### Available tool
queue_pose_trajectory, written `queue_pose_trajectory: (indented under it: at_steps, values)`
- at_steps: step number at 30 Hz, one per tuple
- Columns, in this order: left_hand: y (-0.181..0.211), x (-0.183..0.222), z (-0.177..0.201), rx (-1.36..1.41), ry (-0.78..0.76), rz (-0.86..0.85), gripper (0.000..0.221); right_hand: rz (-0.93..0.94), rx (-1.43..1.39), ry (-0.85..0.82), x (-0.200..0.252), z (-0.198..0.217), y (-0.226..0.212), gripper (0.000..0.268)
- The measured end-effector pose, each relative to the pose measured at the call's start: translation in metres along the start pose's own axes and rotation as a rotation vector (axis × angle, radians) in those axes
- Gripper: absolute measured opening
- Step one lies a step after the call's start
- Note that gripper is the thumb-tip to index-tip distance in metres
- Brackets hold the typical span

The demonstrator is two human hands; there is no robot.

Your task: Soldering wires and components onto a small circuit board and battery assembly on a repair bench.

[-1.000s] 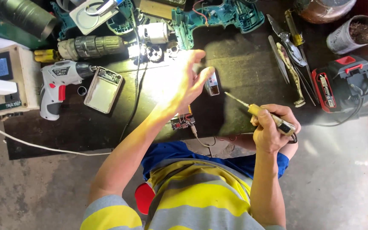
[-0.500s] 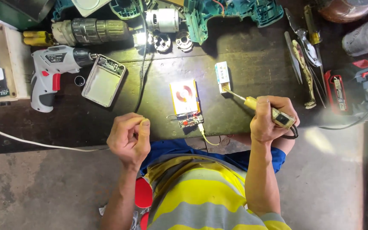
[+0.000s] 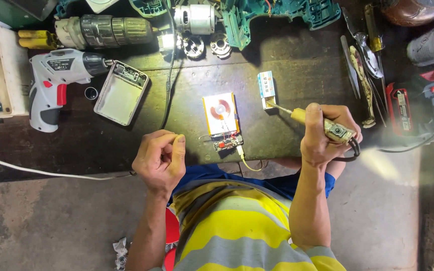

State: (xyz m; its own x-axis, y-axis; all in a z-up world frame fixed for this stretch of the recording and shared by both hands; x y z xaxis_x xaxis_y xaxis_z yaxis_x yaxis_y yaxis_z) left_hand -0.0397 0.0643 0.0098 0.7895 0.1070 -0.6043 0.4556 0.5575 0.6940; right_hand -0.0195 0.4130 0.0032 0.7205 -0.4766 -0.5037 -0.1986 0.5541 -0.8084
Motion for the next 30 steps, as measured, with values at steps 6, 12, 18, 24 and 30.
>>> queue_pose_trajectory:
  at_steps: [6, 12, 18, 24, 30]
  values:
    - [0.005, -0.002, 0.003, -0.028, -0.016, -0.025, 0.009, -0.076, -0.128, 0.184, 0.000, 0.007, 0.000, 0.013]
    - [0.009, 0.000, -0.003, -0.105, -0.182, -0.030, 0.008, -0.159, -0.306, 0.285, 0.002, 0.015, -0.012, 0.025]
    - [0.012, 0.000, -0.003, -0.116, -0.169, -0.038, 0.008, -0.638, -0.722, 0.297, 0.018, 0.006, 0.000, 0.056]
    - [0.011, 0.002, -0.008, -0.123, -0.183, -0.042, 0.007, -0.803, -0.754, 0.371, 0.034, 0.010, 0.013, 0.074]
    - [0.014, 0.000, -0.008, -0.155, -0.184, -0.055, 0.006, -0.636, -0.840, 0.100, 0.047, 0.008, 0.024, 0.056]
Point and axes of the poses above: each hand's wrist, its own x-axis away from the middle knuckle, its own z-axis out of the back of the hand, y = z × x, the point moved 7 cm from there along -x, towards the middle knuckle, and after that the axes turned 6 degrees about -x, right-handed, at the moved point
